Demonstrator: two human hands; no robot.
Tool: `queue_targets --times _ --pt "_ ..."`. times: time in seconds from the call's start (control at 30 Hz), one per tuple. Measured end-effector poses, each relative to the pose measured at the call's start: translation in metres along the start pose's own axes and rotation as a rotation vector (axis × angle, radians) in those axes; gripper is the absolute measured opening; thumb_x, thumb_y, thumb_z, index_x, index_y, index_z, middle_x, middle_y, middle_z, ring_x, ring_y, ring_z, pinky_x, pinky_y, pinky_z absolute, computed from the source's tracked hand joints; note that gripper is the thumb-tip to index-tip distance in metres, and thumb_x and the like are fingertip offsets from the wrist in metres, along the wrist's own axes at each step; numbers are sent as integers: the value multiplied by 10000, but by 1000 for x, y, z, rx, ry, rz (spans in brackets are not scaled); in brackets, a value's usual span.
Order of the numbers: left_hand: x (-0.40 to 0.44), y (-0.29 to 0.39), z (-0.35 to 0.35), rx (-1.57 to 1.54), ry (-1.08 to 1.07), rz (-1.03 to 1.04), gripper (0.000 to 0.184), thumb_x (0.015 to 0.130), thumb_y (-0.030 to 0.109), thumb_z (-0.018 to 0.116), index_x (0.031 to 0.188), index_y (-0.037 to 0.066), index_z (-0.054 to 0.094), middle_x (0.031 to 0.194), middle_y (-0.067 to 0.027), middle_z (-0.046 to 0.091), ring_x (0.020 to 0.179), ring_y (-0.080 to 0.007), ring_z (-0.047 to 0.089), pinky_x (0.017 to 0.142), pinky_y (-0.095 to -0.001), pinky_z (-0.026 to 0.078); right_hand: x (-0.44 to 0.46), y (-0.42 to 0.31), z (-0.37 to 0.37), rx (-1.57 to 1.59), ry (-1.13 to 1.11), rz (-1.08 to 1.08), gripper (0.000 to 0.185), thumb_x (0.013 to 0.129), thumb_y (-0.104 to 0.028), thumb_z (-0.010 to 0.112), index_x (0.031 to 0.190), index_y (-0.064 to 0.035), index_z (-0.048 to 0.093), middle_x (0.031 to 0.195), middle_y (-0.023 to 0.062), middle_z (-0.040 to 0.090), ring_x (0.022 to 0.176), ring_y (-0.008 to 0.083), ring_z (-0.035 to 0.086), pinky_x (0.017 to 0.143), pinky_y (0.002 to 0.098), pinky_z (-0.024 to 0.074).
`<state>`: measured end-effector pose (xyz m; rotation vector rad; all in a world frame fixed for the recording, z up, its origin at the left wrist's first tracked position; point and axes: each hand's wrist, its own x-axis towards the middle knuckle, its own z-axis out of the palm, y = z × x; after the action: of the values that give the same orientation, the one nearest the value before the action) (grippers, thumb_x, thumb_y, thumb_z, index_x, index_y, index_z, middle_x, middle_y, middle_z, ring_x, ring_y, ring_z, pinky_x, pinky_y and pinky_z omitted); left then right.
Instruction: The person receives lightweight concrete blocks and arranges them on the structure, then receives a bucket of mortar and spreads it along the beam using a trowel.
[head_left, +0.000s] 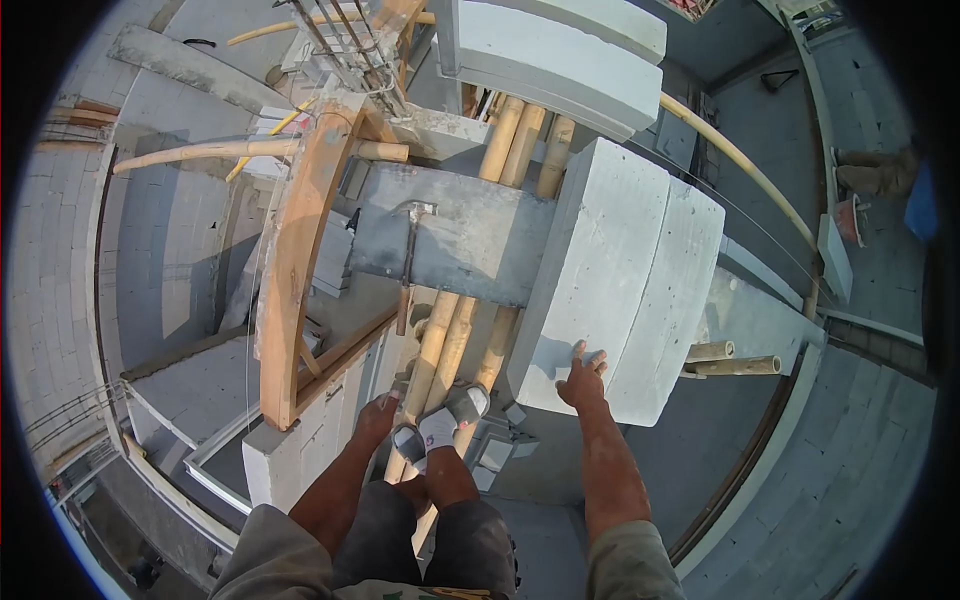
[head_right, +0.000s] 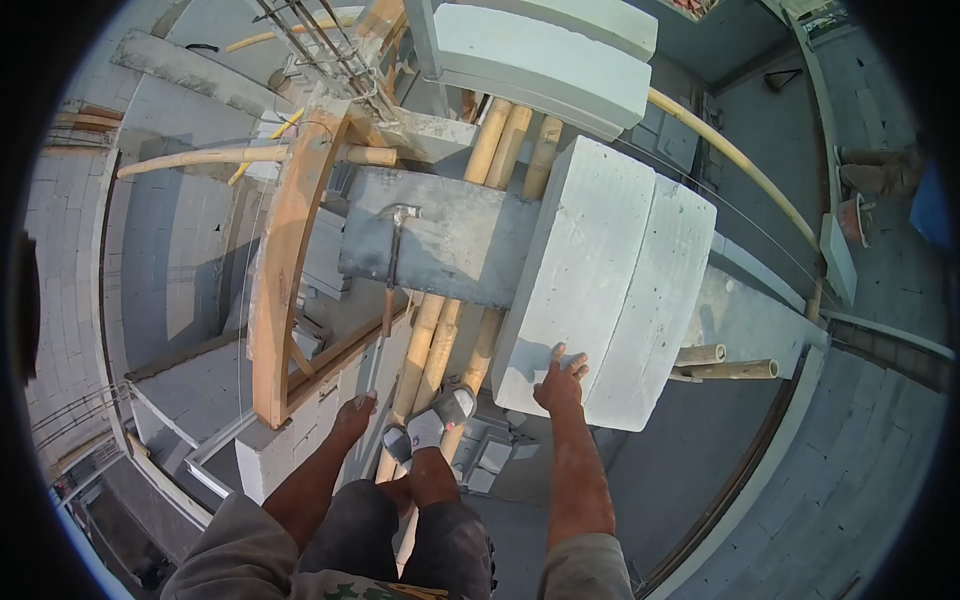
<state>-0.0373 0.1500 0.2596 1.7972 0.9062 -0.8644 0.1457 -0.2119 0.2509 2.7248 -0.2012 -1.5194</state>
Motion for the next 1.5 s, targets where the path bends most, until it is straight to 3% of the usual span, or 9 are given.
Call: queue_targets --times 0.4,0.47,0.73,0.83,1.17,1.27,1.33,1.47,1.5 --pt "-11 -228 27 -169 236 -126 640 879 544 456 1179 -7 584 1123 -287 592 1113 -397 547 956 -421 397 12 6 13 -71 18 -11 947 765 -119 547 1476 -140 -79 1433 412 -25 1328 552 158 1063 458 318" --pt "-73 -138 -26 -218 86 -172 634 874 530 478 1171 -20 583 1130 -290 587 1116 -382 550 944 -415 399 21 17 24 -50 67 -69 991 771 -155 584 1455 -101 -132 1403 450 -18 1292 599 160 1082 471 283" --pt "-91 -179 -20 -310 144 -268 548 886 500 452 1184 62 593 1117 -249 599 1076 -385 557 902 -409 410 25 15 27 -199 83 -87 1032 788 -135 624 1437 -99 -178 1399 453 18 1297 548 231 1081 424 293" --pt "-88 -181 -12 -342 130 -300 549 894 502 437 1186 62 588 1080 -237 616 1037 -373 575 887 -408 420 30 26 22 -216 97 -136 1028 790 -128 622 1433 -91 -180 1337 440 274 1230 467 404 1034 380 356" --pt "-92 -173 2 -558 200 -377 597 880 530 429 1205 52 581 1107 -236 615 1075 -387 566 932 -416 413 40 24 6 -461 -24 -83 1049 746 -152 638 1440 -73 -145 1288 347 437 1189 424 470 1017 384 382" --pt "-103 -172 -8 -600 228 -394 581 885 518 436 1206 56 580 1117 -236 611 1081 -385 562 928 -406 415 34 -2 -5 -524 -78 -48 892 726 -172 611 1448 -10 112 1240 310 506 1170 403 496 1001 381 400" --pt "-115 -169 -17 -673 221 -390 571 889 509 442 1217 60 574 1139 -239 601 1103 -381 550 935 -395 416 46 -20 -7 -688 -69 -2 595 722 -183 571 1267 35 474 1147 282 581 1112 401 539 956 397 433" --pt "-138 -181 -12 -752 316 -413 565 891 507 450 1209 57 576 1118 -235 611 1085 -382 562 934 -393 416 29 -102 16 -613 8 -155 384 739 -214 528 985 60 636 1005 285 632 1033 413 579 902 427 458" --pt "-140 -186 -8 -765 333 -412 565 891 507 450 1209 57 576 1118 -235 611 1085 -382 562 934 -393 416 34 -114 25 -683 -87 -297 484 765 -238 513 1112 97 564 1097 293 597 1075 392 567 943 403 443"
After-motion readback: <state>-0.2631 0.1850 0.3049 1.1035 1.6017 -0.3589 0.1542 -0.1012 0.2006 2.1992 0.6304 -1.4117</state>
